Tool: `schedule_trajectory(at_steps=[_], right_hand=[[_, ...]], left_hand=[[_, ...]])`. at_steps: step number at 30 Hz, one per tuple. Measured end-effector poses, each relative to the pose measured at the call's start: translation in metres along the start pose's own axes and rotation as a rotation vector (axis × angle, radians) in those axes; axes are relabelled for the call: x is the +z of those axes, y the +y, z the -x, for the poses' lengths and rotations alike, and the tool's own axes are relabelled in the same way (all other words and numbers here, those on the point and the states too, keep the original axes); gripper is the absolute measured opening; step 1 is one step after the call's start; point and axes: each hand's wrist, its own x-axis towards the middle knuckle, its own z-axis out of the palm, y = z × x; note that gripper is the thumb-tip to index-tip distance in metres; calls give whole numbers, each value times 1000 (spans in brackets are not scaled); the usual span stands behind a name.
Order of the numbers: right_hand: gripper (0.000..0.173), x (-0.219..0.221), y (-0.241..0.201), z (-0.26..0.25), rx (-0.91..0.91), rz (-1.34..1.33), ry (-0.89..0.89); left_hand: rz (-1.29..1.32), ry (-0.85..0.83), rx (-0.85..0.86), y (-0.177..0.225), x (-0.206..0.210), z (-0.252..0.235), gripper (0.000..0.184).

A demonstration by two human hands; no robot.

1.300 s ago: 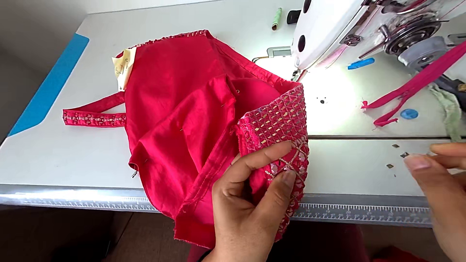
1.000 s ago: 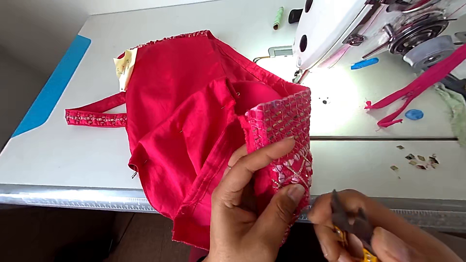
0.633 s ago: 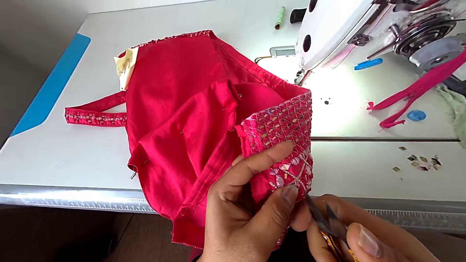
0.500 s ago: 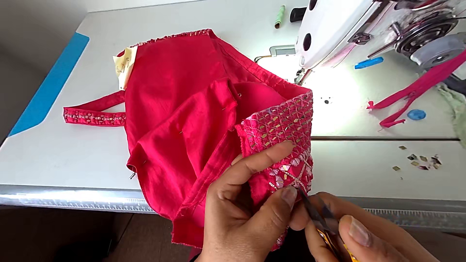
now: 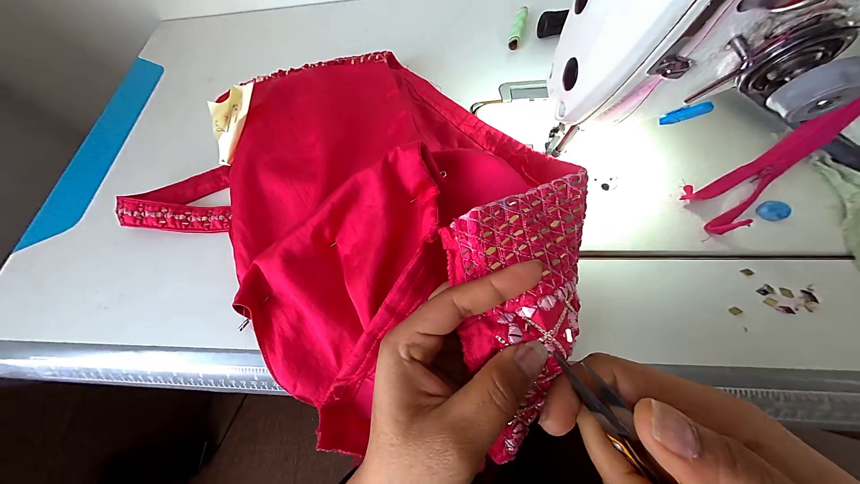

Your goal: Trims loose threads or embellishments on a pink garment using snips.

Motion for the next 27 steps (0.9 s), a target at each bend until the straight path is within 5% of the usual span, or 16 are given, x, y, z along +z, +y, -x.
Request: schedule_trajectory(at_steps=[27], right_hand=[[32, -13, -10, -3, 59, 45, -79]], left_hand=[[-31, -70, 8, 0, -5, -2, 43]])
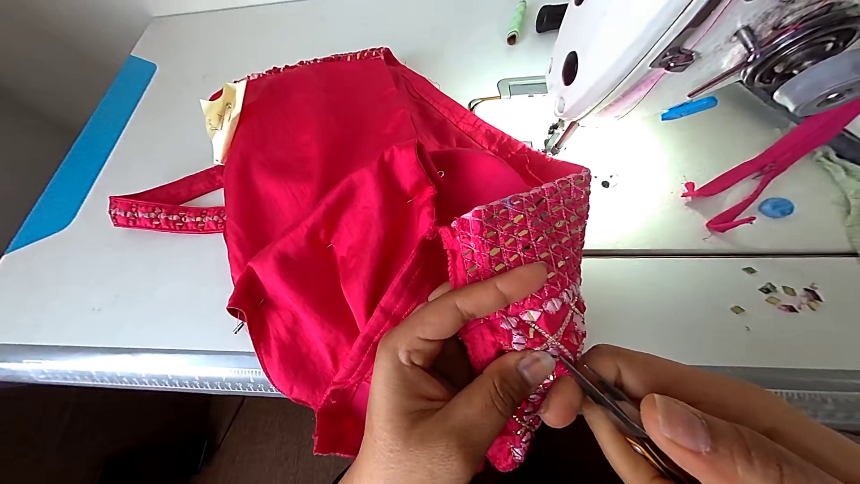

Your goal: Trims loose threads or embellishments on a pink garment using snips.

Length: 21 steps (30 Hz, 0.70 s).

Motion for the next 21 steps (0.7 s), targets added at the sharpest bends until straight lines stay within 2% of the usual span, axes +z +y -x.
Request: schedule_trajectory(at_steps=[11, 21], right_hand=[[31, -11, -2, -5, 30, 88, -96], [31, -13, 2, -11, 15, -53, -95]], left_hand=[[-131, -36, 26, 2, -4, -1, 41], [-161, -58, 14, 2, -5, -2, 41]])
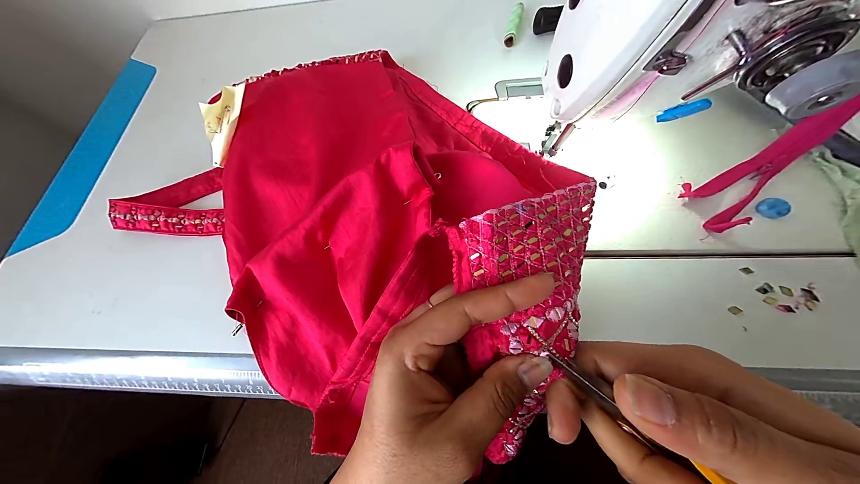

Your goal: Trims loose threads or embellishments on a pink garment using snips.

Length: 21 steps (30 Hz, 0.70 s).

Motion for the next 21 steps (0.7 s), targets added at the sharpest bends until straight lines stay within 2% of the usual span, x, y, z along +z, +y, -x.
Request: schedule_trajectory(at_steps=[7, 13, 21], right_hand=[[33, 8, 3, -3, -12, -55, 77], [35, 10, 9, 1, -67, -110, 35], [34, 11, 4, 4, -37, -79, 36]], left_hand=[[11, -16, -10, 0, 1, 1, 42], [201, 34, -19, -2, 6, 2, 45], [224, 59, -4, -4, 9, 3, 44]])
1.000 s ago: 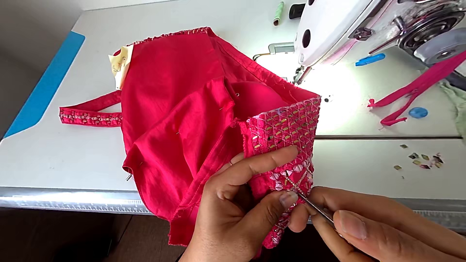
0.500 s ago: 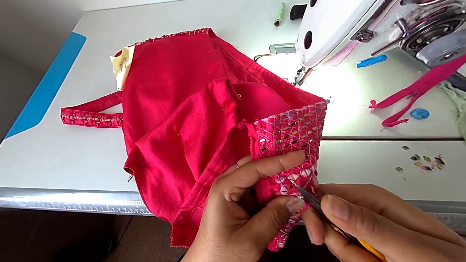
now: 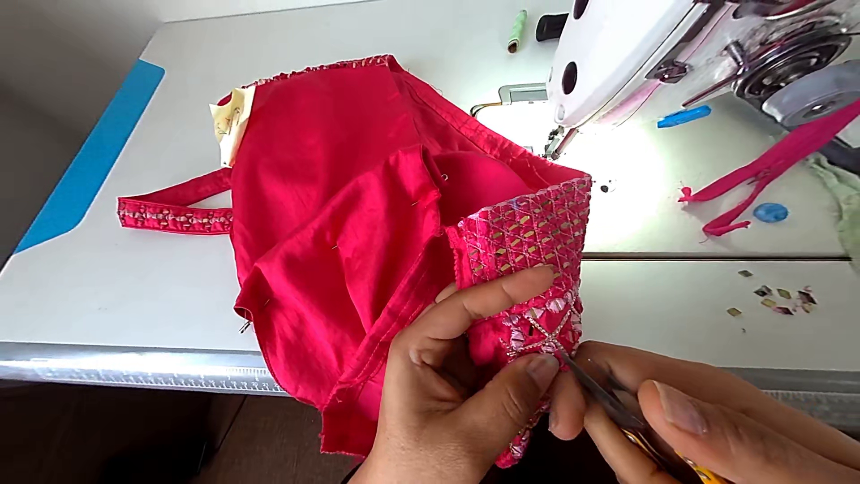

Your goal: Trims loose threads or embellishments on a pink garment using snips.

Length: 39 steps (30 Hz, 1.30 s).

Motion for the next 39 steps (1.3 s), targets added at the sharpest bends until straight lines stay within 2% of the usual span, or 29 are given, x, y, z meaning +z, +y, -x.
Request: schedule_trajectory(at_steps=[18, 24, 30, 39], right_hand=[[31, 0, -2, 0, 51, -31, 3], [30, -1, -4, 0, 36, 70, -12], [30, -6, -4, -1, -5, 140, -45], [31, -11, -12, -4, 66, 130, -33]], left_hand=[[-15, -39, 3, 0, -6, -1, 41], [-11, -22, -5, 1, -6, -1, 41], [-72, -25, 11, 1, -5, -2, 42], [-207, -81, 19, 3, -7, -4, 40]])
